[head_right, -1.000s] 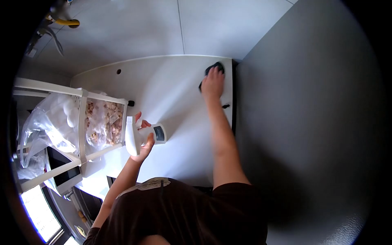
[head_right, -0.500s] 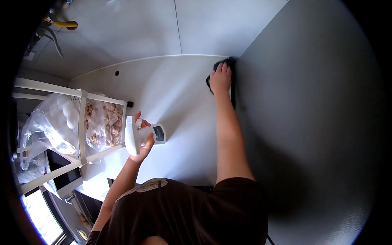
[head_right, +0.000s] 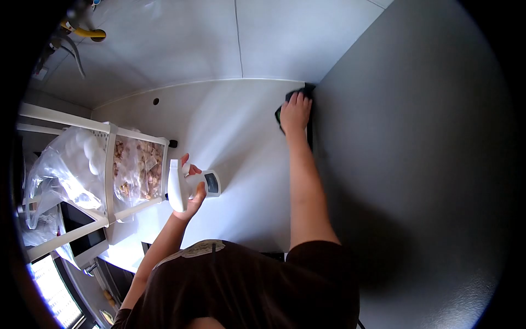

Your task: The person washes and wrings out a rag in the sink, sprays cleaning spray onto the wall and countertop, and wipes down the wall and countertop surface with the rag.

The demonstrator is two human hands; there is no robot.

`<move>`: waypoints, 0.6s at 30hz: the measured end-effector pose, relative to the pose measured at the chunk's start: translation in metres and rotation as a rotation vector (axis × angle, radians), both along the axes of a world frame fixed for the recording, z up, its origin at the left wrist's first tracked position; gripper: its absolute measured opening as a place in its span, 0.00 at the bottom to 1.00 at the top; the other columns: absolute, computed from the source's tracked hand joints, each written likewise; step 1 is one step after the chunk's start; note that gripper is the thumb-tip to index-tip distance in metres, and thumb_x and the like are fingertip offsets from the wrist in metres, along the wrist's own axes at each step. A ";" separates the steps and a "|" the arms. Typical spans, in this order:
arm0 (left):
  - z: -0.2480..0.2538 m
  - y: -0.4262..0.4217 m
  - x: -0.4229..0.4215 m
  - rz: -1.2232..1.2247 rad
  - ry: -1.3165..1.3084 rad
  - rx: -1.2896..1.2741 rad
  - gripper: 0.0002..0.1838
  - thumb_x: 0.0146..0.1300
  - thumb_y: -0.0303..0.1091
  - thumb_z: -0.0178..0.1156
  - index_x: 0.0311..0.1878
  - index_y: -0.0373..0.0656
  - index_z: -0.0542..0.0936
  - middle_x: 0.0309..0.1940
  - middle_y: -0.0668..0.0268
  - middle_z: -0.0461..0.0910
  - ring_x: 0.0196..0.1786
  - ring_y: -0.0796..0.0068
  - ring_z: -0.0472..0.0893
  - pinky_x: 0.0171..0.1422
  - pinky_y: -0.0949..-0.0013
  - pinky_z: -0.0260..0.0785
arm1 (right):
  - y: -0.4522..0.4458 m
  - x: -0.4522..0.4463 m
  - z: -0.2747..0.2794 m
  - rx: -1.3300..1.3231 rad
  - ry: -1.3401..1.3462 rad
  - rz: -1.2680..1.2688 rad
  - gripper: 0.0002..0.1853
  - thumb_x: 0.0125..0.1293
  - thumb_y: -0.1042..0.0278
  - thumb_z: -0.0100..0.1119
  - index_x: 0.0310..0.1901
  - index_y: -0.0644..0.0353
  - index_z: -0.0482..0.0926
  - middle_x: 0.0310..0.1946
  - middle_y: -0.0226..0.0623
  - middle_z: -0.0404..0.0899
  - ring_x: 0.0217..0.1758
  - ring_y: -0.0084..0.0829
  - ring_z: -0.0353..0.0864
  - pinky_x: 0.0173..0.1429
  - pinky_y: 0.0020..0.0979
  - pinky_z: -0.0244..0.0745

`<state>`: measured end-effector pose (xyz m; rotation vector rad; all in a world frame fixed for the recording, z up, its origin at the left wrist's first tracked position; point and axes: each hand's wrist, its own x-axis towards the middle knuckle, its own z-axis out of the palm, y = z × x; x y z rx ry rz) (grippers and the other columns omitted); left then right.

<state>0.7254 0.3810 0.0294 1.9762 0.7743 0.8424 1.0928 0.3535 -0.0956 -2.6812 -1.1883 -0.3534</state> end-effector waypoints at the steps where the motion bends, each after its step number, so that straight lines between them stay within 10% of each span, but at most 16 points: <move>1: -0.002 -0.001 -0.001 0.014 0.011 0.010 0.27 0.44 0.26 0.61 0.52 0.36 0.70 0.36 0.58 0.73 0.56 0.51 0.77 0.56 0.56 0.71 | -0.011 -0.018 -0.001 0.037 0.010 -0.006 0.25 0.64 0.60 0.53 0.58 0.68 0.71 0.60 0.49 0.69 0.63 0.47 0.66 0.74 0.48 0.53; 18: 0.003 -0.004 0.001 0.033 0.034 0.001 0.27 0.44 0.27 0.63 0.51 0.37 0.70 0.34 0.59 0.74 0.55 0.52 0.77 0.55 0.56 0.71 | 0.135 -0.093 -0.015 -0.044 0.112 -0.064 0.34 0.69 0.51 0.43 0.66 0.73 0.61 0.70 0.56 0.57 0.71 0.53 0.56 0.75 0.47 0.46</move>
